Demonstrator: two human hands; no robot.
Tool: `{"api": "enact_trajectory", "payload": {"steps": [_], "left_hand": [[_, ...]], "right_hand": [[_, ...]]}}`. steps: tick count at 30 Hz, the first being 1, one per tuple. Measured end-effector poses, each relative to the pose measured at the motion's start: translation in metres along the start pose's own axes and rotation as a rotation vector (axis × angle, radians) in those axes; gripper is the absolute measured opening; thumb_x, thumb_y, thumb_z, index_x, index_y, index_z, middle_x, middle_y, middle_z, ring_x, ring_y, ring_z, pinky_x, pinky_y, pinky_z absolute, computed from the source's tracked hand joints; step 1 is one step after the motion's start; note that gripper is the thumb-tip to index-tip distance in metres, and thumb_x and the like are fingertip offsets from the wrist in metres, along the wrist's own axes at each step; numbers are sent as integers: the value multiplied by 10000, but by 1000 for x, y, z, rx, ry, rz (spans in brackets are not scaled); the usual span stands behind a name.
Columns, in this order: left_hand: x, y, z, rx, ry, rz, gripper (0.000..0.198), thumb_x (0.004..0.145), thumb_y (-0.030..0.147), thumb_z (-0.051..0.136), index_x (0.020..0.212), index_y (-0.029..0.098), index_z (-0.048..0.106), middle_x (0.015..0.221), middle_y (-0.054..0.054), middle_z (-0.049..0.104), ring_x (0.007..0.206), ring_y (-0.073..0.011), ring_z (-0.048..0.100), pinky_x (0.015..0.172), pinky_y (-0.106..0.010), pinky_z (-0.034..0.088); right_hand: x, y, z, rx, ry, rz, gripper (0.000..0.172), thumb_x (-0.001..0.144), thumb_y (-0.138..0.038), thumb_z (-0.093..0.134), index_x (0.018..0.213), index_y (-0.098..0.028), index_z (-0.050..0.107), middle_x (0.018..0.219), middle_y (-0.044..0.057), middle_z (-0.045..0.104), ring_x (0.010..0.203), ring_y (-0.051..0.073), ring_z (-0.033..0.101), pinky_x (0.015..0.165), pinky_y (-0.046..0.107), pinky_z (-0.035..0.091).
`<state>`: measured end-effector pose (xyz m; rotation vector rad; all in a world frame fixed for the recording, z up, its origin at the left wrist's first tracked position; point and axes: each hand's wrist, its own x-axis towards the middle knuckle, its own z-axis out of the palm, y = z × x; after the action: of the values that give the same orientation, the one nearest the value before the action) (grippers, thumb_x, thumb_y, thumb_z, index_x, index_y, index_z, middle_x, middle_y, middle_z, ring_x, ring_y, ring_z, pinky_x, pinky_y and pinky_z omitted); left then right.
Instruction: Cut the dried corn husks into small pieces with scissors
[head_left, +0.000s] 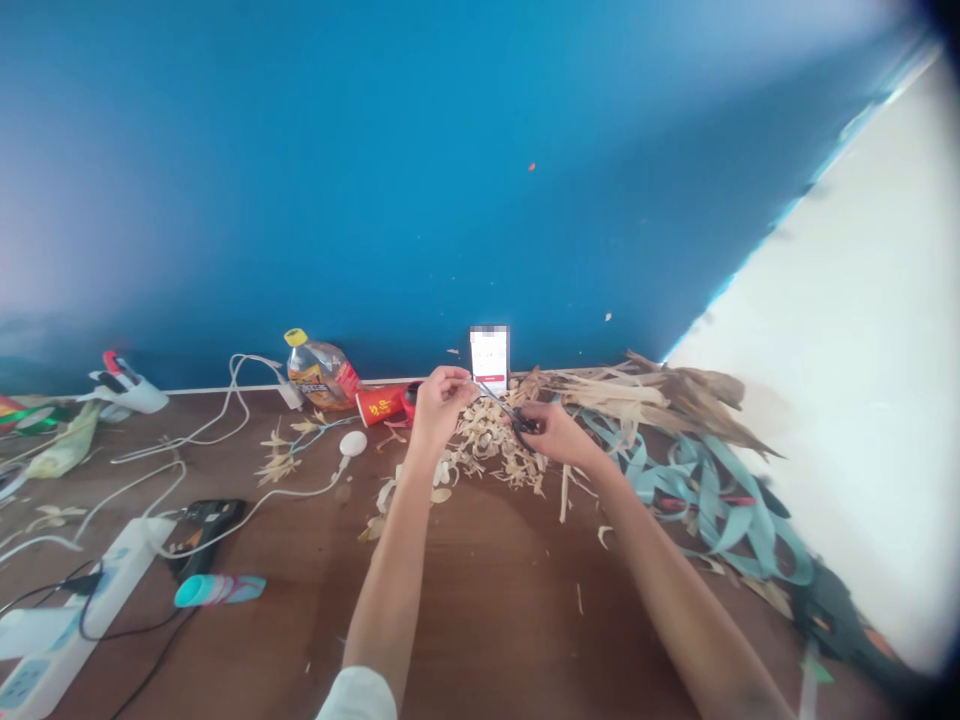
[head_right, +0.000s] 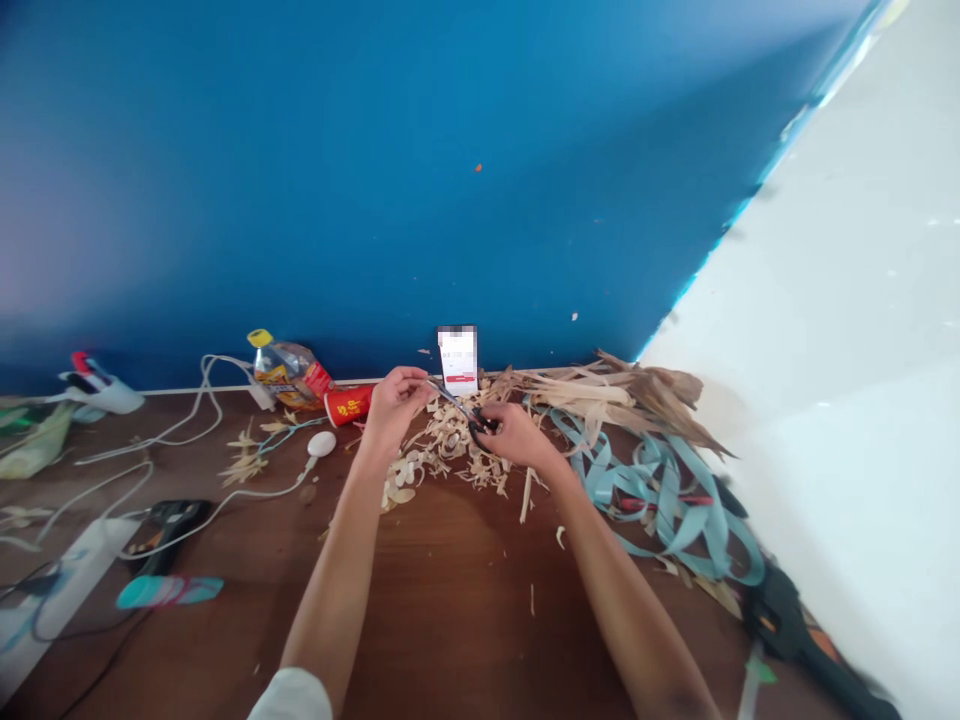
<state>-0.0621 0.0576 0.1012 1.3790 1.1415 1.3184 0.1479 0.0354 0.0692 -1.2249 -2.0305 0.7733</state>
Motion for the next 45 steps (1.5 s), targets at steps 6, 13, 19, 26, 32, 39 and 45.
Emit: {"api": "enact_trajectory", "payload": {"steps": [6,13,19,26,32,39,45], "left_hand": [[1,1,3,-46,63,36,345,737,299,674,1029,164,551,888,-63,679,766,-137,624,710,-259,488],[0,2,4,-98,84,22,381,733,310,681,1042,171,504,839,-52,683,763,-143,643,700,-259,486],[-1,4,4,-70,61,38,369,739,300,671,1041,171,503,820,-54,685,737,-143,636,669,-249,474],[0,-1,6,-66,13,37,359,740,283,667,1044,175,512,834,-50,688,746,-147,635,690,-259,476],[0,-3,4,-17,-8,43,362,748,283,660,1067,179,525,850,-58,688,773,-162,646,714,-275,484],[0,0,1,22,-31,12,380,743,299,662,1079,177,532,834,-52,692,771,-165,648,692,-265,477],[1,-2,-2,41,-54,17,406,751,288,652,1120,176,529,844,-56,688,775,-164,642,685,-266,470]], "right_hand": [[-1,3,1,33,-4,26,151,755,-242,565,732,-129,662,689,12,587,610,116,463,562,229,342],[-2,6,1,28,-10,33,153,749,-240,561,667,-135,635,652,2,557,586,108,447,538,227,325],[-1,3,2,34,-27,27,176,757,-259,558,705,-130,666,664,13,570,600,117,455,549,230,344],[-1,3,2,88,-37,65,194,740,-286,569,729,-127,680,676,14,587,606,118,472,550,227,367],[-2,2,3,137,-48,114,202,711,-306,587,648,-124,646,573,14,539,571,124,463,500,228,352],[-2,5,4,180,-90,142,222,709,-323,589,648,-119,652,556,17,523,546,121,437,472,231,336],[-4,3,-1,208,-144,120,207,736,-292,568,621,-127,617,567,-6,497,545,100,392,488,231,306]]}}
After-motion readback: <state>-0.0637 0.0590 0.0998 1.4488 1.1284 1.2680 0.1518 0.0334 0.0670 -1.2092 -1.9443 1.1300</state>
